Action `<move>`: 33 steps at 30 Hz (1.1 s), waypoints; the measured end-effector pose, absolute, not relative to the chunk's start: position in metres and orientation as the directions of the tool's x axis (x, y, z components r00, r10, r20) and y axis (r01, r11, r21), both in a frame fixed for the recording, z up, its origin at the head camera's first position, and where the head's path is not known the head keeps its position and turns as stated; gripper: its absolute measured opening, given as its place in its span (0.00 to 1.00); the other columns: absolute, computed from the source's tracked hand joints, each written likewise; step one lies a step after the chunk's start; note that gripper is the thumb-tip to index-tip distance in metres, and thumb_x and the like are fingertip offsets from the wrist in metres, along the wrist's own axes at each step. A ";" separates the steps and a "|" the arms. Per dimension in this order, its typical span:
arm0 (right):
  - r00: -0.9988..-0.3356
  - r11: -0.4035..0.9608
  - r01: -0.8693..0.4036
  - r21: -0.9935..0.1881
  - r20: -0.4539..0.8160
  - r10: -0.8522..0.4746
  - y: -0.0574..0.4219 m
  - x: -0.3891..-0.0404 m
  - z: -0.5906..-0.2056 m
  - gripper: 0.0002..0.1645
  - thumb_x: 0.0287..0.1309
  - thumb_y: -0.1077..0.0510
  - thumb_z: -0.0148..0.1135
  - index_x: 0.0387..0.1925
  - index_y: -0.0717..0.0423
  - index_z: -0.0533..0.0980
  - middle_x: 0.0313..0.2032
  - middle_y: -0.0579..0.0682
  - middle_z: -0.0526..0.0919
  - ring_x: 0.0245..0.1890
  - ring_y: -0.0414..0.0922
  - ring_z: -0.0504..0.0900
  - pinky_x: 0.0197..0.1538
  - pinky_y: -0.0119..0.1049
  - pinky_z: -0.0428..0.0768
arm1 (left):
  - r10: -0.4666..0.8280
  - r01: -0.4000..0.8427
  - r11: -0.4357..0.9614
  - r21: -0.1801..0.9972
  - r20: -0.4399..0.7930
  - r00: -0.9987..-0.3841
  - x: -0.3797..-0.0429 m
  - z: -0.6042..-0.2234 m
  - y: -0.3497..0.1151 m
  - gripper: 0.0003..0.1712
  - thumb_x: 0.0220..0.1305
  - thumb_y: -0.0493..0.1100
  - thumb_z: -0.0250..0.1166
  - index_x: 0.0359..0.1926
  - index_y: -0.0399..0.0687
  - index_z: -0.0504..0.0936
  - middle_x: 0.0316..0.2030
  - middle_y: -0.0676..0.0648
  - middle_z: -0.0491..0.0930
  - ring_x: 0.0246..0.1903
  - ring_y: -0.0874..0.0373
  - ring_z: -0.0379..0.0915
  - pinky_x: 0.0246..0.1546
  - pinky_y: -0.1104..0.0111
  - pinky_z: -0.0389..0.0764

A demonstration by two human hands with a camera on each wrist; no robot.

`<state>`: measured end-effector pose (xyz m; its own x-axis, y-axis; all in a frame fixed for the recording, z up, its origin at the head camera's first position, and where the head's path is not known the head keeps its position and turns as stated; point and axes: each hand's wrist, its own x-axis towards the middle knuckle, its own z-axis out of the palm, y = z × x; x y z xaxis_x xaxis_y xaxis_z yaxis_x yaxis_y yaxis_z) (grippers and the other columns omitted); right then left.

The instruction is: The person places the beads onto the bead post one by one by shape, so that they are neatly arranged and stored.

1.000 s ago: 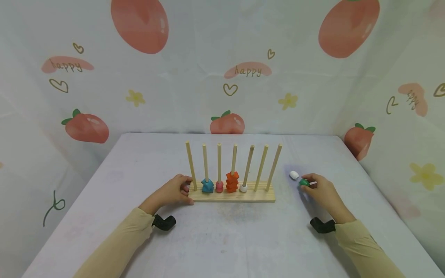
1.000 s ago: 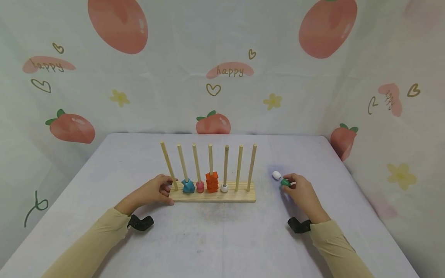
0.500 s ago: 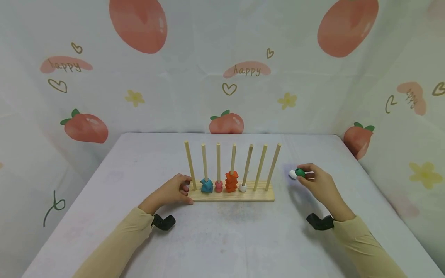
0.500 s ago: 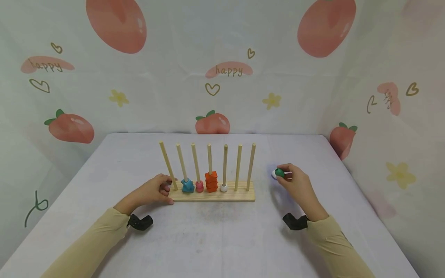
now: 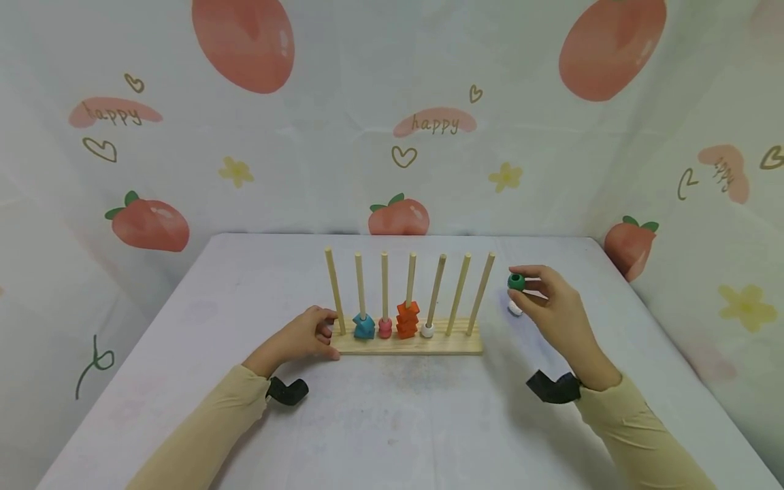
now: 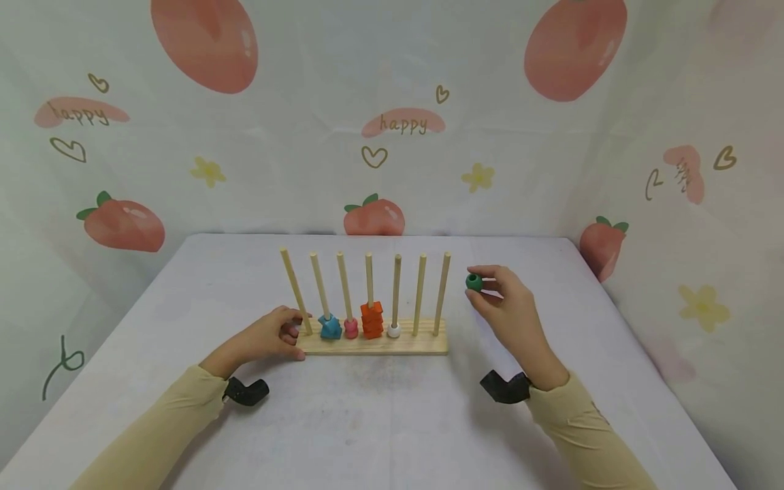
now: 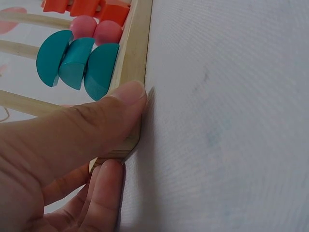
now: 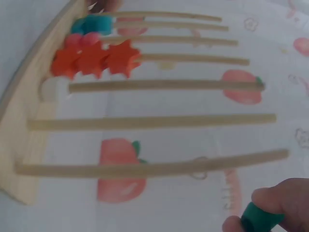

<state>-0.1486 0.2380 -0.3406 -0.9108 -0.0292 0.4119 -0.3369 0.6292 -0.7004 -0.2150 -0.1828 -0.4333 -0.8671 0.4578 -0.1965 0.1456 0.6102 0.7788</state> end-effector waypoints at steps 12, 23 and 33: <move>-0.736 0.212 -0.669 -0.712 0.675 -0.053 0.207 -0.143 -0.303 0.21 0.50 0.80 0.62 0.49 0.75 0.73 0.45 0.46 0.81 0.46 0.37 0.82 0.50 0.26 0.79 | 0.457 0.149 0.607 0.780 -0.190 -0.869 -0.215 -0.434 -0.183 0.48 0.44 0.37 0.79 0.63 0.26 0.65 0.46 0.38 0.68 0.42 0.54 0.74 0.44 0.65 0.79; -0.689 0.251 -0.719 -0.648 0.714 -0.129 0.182 -0.150 -0.291 0.22 0.51 0.78 0.64 0.50 0.69 0.75 0.49 0.45 0.82 0.48 0.37 0.81 0.57 0.31 0.76 | 0.459 0.147 0.601 0.786 -0.190 -0.868 -0.212 -0.429 -0.182 0.47 0.44 0.37 0.79 0.63 0.26 0.65 0.47 0.37 0.68 0.42 0.53 0.74 0.44 0.67 0.79; -0.626 0.295 -0.770 -0.566 0.758 -0.181 0.169 -0.165 -0.291 0.25 0.49 0.78 0.66 0.51 0.66 0.76 0.48 0.57 0.83 0.51 0.36 0.81 0.61 0.34 0.74 | 0.460 0.143 0.602 0.785 -0.195 -0.866 -0.213 -0.432 -0.183 0.48 0.44 0.38 0.79 0.64 0.27 0.65 0.48 0.38 0.68 0.43 0.54 0.74 0.45 0.64 0.79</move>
<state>-0.1650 0.1690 -0.2907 -0.6264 -0.1812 0.7582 -0.7701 0.2945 -0.5658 -0.2131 -0.1834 -0.4324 -0.8662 0.4602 -0.1948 0.1434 0.6022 0.7854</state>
